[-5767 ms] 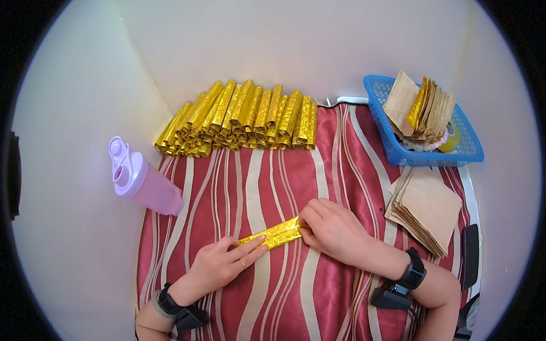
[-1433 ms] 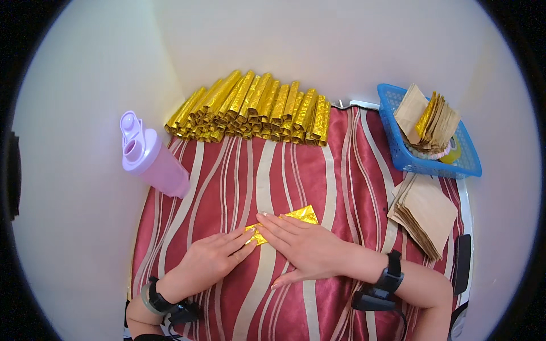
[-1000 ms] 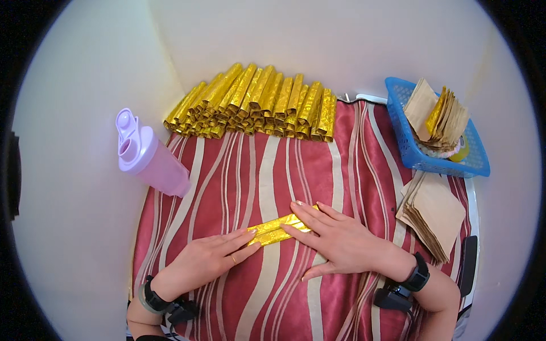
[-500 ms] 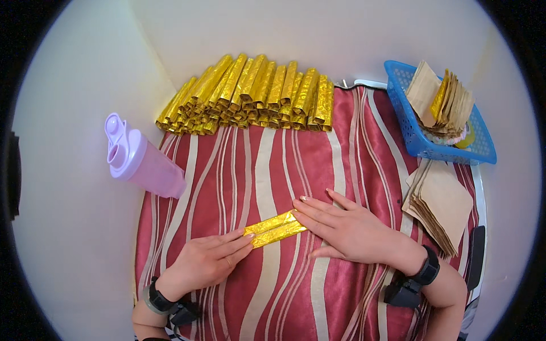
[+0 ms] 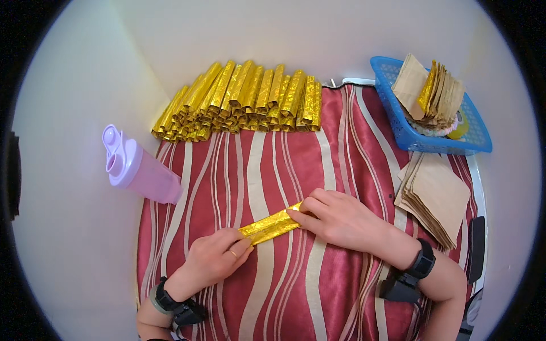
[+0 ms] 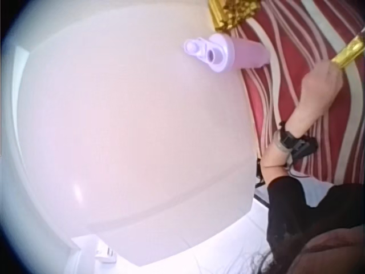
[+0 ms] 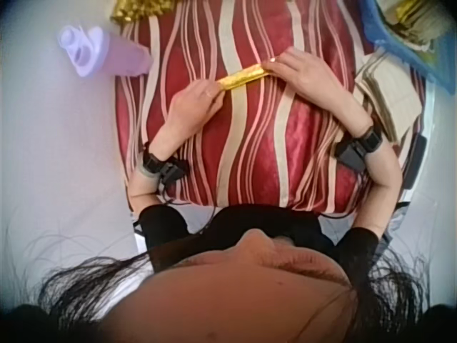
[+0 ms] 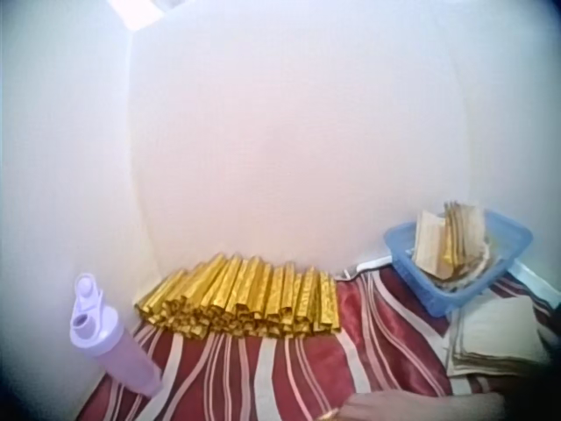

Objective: Folding gold-colored paper sheets into thin strips.

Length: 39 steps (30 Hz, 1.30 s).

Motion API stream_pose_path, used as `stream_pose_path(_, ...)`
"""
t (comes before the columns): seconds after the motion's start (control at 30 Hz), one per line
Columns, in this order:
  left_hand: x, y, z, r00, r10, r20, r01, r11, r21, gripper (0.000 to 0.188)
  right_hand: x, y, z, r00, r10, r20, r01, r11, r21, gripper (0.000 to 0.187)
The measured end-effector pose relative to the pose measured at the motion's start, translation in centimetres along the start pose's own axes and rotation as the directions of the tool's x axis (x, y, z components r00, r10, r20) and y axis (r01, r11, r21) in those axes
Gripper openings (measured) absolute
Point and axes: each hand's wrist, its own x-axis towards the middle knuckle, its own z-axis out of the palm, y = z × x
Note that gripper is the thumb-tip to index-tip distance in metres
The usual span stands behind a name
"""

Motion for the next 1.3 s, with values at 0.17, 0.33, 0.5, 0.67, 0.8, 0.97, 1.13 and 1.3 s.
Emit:
stream_pose_path(0.17,0.5,0.2,0.1,0.987,-0.142,-0.077,0.137,0.988,-0.068,0.015,0.1,0.5,0.5,0.991,0.101,-0.091,-0.085,0.983,0.165,0.024)
stream_pose_path(0.33,1.1,-0.4,0.1,0.929,-0.371,-0.009,0.344,0.87,-0.353,0.014,1.1,1.3,0.5,0.97,0.238,-0.053,-0.201,0.905,0.375,0.015)
stream_pose_path(0.5,1.1,-0.6,0.4,0.876,-0.474,0.086,0.463,0.781,-0.42,0.011,1.4,2.1,0.8,0.958,0.286,0.002,-0.246,0.821,0.514,0.014)
stream_pose_path(0.67,1.4,-0.6,0.2,0.856,-0.51,0.082,0.487,0.744,-0.458,0.01,1.4,2.0,0.6,0.959,0.282,-0.02,-0.249,0.875,0.415,0.015)
stream_pose_path(0.8,0.9,-1.2,0.6,0.883,-0.459,0.093,0.447,0.768,-0.458,0.011,1.3,2.0,0.7,0.945,0.326,0.036,-0.307,0.842,0.444,0.016)
stream_pose_path(0.97,0.8,-1.1,0.1,0.914,-0.392,0.102,0.394,0.801,-0.451,0.017,1.2,1.8,0.6,0.952,0.298,0.069,-0.293,0.824,0.486,0.017)
stream_pose_path(1.13,1.1,-1.0,0.2,0.927,-0.375,-0.019,0.309,0.791,-0.528,0.018,0.7,1.6,0.6,0.973,0.223,-0.06,-0.162,0.845,0.51,0.013)
stream_pose_path(1.3,0.7,-1.2,0.4,0.929,-0.365,-0.057,0.288,0.813,-0.506,0.017,0.8,1.6,0.1,0.984,0.131,-0.121,-0.069,0.905,0.421,0.017)
